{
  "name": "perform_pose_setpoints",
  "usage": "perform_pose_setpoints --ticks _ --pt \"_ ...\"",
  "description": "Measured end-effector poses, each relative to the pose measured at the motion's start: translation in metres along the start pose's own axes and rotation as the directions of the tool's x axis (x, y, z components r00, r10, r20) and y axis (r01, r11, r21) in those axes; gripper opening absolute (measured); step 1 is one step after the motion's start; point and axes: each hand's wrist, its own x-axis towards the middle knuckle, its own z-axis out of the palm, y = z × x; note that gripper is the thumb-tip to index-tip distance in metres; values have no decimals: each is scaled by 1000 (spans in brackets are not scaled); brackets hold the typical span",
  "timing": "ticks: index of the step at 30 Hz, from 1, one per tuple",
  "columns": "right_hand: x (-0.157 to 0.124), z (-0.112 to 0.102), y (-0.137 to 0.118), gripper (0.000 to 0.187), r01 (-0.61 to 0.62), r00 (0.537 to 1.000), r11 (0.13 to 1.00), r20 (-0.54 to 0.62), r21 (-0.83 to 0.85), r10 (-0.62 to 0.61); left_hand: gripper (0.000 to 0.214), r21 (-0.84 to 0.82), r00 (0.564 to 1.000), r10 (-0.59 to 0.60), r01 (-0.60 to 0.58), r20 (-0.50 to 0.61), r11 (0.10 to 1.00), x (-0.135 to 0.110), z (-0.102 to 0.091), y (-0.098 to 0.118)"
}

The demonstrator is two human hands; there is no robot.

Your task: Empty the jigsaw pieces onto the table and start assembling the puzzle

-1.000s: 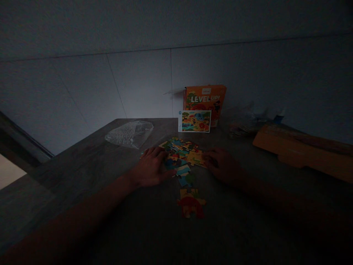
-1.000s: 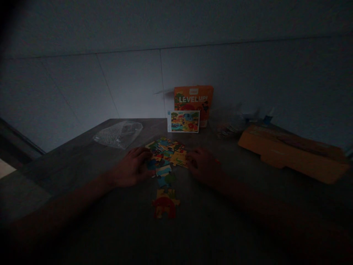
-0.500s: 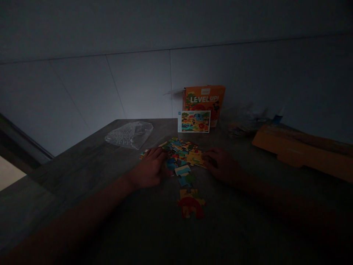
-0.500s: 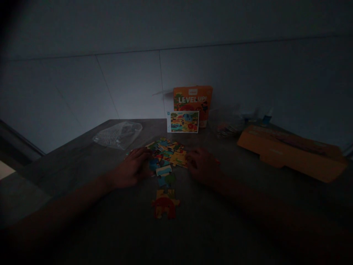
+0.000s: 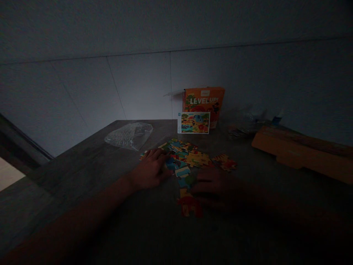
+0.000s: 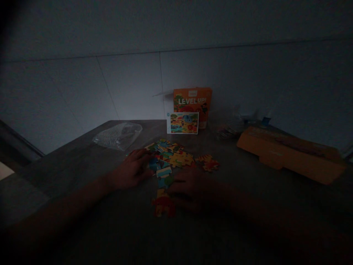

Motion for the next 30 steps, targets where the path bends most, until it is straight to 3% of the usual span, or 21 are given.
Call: perform_pose_setpoints --ticks 4,19,30 --pt "-3 1 11 25 -25 999 999 -33 48 27 61 -14 1000 16 -16 12 1000 1 -2 2" --pt "-3 -6 7 28 -185 980 975 99 122 173 57 -5 999 -20 20 28 1000 0 -3 4" --pt "-5 3 17 27 -290 957 956 32 47 289 58 -48 1000 -16 16 4 999 -1 -1 0"
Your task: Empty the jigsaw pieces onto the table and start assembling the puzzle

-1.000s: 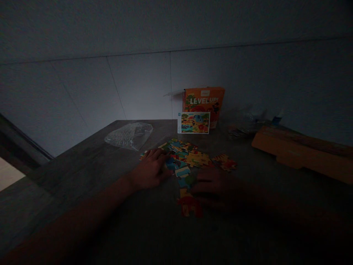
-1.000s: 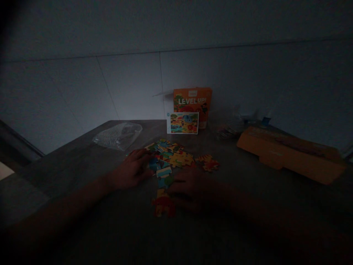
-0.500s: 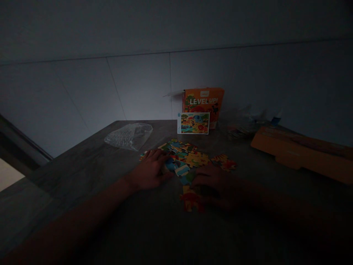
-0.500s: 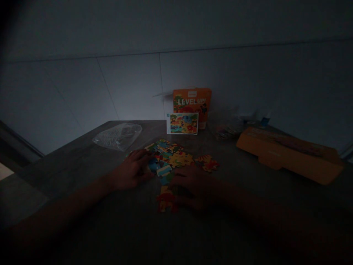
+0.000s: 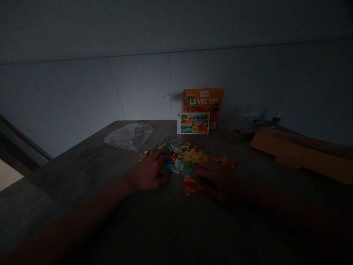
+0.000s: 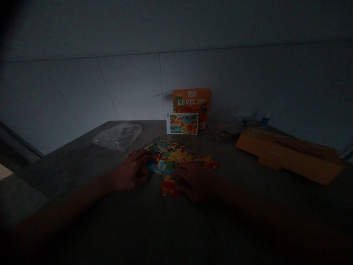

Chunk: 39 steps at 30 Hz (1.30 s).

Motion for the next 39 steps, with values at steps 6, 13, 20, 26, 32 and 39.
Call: perform_pose_setpoints --ticks 6,13,20,26,32,39 --pt "1 2 4 27 10 1000 999 -23 -31 -11 57 -32 1000 2 -1 18 999 0 -3 2" --pt "2 2 2 23 38 997 999 -71 -39 -41 57 -104 998 50 -47 31 993 0 -5 3" --pt "3 7 12 23 -72 965 977 -262 -201 17 55 -39 989 148 -146 30 988 -2 -12 5" --pt "1 3 4 22 127 979 991 -154 -51 -133 61 87 1000 -18 19 -21 996 -1 -6 -1" --pt "3 4 2 18 55 991 998 -122 -5 -56 61 -25 991 122 -121 48 992 -1 -14 9" --pt "4 7 6 18 -27 975 994 -221 -103 4 54 -189 927 359 -335 108 923 -6 -20 31"
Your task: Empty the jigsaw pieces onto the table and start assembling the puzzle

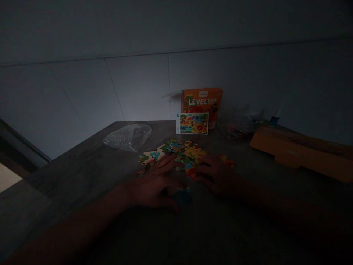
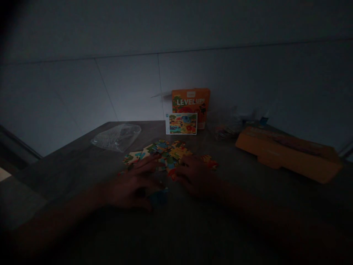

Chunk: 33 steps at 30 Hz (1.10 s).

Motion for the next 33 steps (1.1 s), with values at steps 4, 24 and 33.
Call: perform_pose_setpoints --ticks 4,24,33 --pt "-2 -1 1 19 86 993 996 -79 0 -86 64 -47 1000 -10 11 12 999 -2 -8 2" --pt "-4 -12 -14 17 301 931 900 108 315 -349 12 -220 1000 5 -7 -6 975 3 3 5" --pt "-6 -10 -9 15 306 920 891 135 336 -367 4 -291 1000 23 -17 17 957 4 3 8"
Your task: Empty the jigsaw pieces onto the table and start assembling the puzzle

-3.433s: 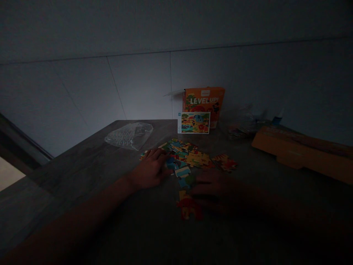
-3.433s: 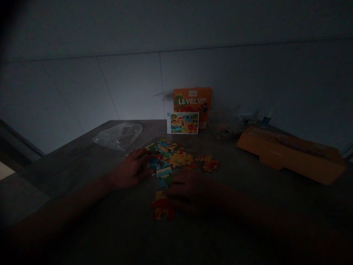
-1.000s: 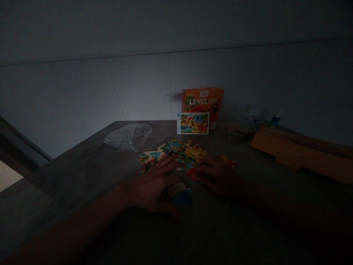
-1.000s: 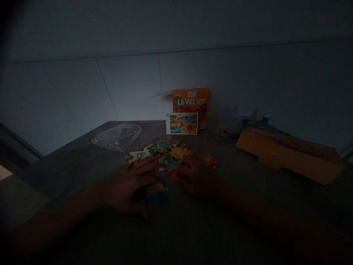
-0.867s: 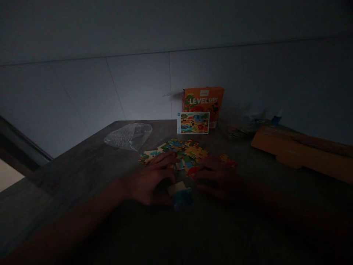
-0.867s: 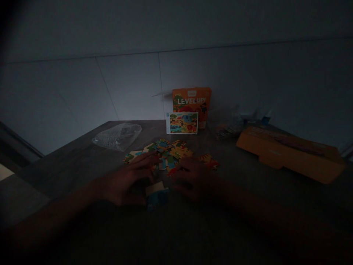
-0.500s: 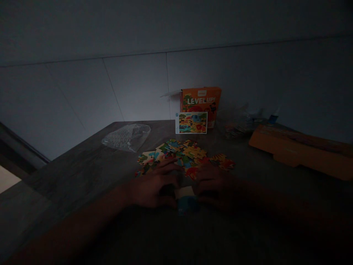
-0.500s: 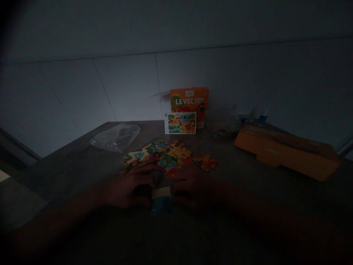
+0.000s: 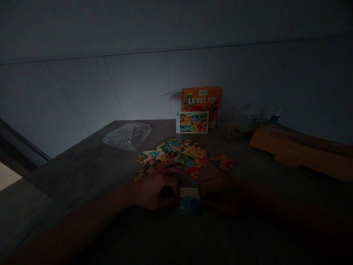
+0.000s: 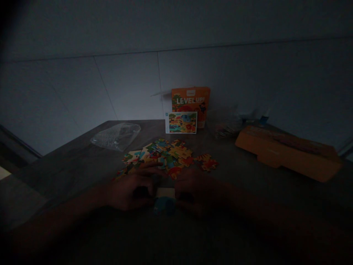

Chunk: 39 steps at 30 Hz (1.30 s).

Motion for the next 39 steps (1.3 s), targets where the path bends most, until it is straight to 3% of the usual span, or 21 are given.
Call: perform_pose_setpoints --ticks 14,24,29,33,36,39 --pt "0 1 -4 14 -9 1000 1000 6 -6 9 5 -69 1000 -5 7 27 998 0 -1 3" --pt "1 3 -2 14 24 999 1000 -22 -14 -24 9 -56 993 115 -115 -13 992 0 2 -6" --pt "4 3 -3 28 -13 971 965 -233 -262 -50 18 57 992 125 -124 -28 991 -2 -2 -5" --pt "5 5 4 19 -201 926 931 -369 -304 80 22 253 986 14 29 -167 967 -3 0 -15" --pt "6 6 10 20 -328 918 912 -309 -246 247 33 386 938 -168 282 -303 878 -4 4 -31" --pt "5 6 15 24 -382 915 897 -227 -222 333 50 437 905 -301 411 -299 800 -6 7 -43"
